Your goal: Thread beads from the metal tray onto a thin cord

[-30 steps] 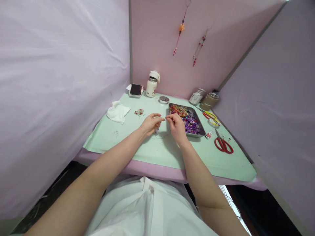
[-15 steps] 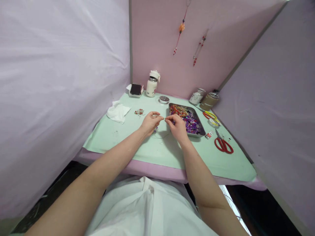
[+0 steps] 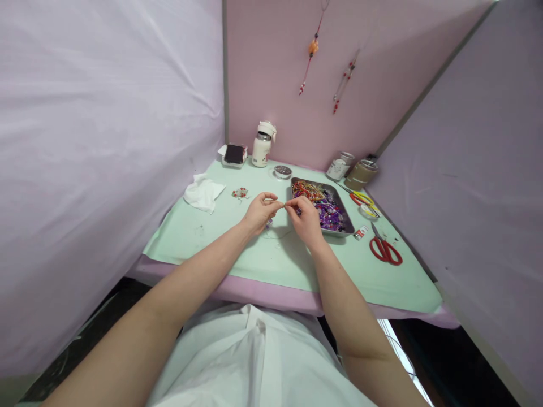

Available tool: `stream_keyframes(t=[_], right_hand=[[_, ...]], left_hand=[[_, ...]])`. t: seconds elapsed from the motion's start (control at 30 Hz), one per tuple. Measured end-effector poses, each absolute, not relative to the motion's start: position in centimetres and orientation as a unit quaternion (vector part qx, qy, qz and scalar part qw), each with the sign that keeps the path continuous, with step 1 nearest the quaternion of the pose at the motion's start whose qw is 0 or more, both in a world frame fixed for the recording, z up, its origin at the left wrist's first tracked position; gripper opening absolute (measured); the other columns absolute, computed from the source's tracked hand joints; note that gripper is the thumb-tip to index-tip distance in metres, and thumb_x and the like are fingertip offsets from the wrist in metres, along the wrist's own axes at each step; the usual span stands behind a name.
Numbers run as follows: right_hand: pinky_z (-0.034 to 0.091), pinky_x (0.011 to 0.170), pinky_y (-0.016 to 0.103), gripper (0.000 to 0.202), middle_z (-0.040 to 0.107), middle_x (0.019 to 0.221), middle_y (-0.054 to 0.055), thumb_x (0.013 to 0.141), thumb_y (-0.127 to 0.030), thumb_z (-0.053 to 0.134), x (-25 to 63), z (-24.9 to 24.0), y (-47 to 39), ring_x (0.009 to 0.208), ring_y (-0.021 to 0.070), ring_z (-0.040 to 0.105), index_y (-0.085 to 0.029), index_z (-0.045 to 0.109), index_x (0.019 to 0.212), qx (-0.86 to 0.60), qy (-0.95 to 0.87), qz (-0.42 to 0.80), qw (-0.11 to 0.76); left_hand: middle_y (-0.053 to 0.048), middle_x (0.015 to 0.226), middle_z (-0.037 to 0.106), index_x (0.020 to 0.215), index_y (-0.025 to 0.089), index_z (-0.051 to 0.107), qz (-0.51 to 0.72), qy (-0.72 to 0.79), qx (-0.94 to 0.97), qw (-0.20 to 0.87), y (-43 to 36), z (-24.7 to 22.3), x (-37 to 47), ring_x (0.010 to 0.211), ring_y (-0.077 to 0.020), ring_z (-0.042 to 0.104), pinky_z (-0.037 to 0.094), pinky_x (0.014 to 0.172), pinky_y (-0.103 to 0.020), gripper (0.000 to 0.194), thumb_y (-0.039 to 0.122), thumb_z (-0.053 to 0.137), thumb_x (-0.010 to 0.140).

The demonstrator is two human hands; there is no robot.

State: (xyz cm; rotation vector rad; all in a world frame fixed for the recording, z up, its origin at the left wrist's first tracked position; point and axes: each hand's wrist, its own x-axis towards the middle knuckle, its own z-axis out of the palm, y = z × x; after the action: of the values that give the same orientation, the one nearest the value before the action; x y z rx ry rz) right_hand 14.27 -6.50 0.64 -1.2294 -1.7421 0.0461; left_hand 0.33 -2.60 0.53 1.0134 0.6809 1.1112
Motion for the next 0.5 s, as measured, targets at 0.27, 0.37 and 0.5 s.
stream_keyframes(t=[0.27,0.37,0.5], right_hand=[[0.042,0.071,0.032,0.010,0.056,0.078,0.003,0.085,-0.022,0.051,14.45,0.51,-6.37,0.076,0.0178,0.052,-0.021,0.055,0.077,-0.515,-0.710,0.010,0.480],[0.042,0.072,0.032,0.009,0.056,0.079,0.003,0.085,-0.022,0.050,14.46,0.56,-6.40,0.077,0.0180,0.052,-0.021,0.055,0.077,-0.516,-0.709,0.017,0.479],[0.042,0.072,0.032,0.010,0.056,0.079,0.003,0.085,-0.022,0.051,14.44,0.67,-6.49,0.077,0.0178,0.052,-0.021,0.055,0.076,-0.514,-0.711,0.024,0.479]], left_hand=[[0.003,0.063,0.056,0.085,0.018,0.050,0.483,0.292,0.466,0.681,-2.42,0.48,0.24,0.051,-0.0054,0.043,0.029,0.051,-0.021,0.032,0.021,0.073,0.062],[0.000,0.070,0.061,0.084,0.017,0.051,0.482,0.297,0.472,0.676,-2.24,0.19,0.22,0.054,-0.0055,0.046,0.030,0.053,-0.021,0.033,0.021,0.074,0.060],[0.000,0.069,0.062,0.082,0.016,0.052,0.481,0.308,0.485,0.663,-2.08,-0.06,0.18,0.055,-0.0065,0.048,0.031,0.054,-0.022,0.033,0.021,0.075,0.058]])
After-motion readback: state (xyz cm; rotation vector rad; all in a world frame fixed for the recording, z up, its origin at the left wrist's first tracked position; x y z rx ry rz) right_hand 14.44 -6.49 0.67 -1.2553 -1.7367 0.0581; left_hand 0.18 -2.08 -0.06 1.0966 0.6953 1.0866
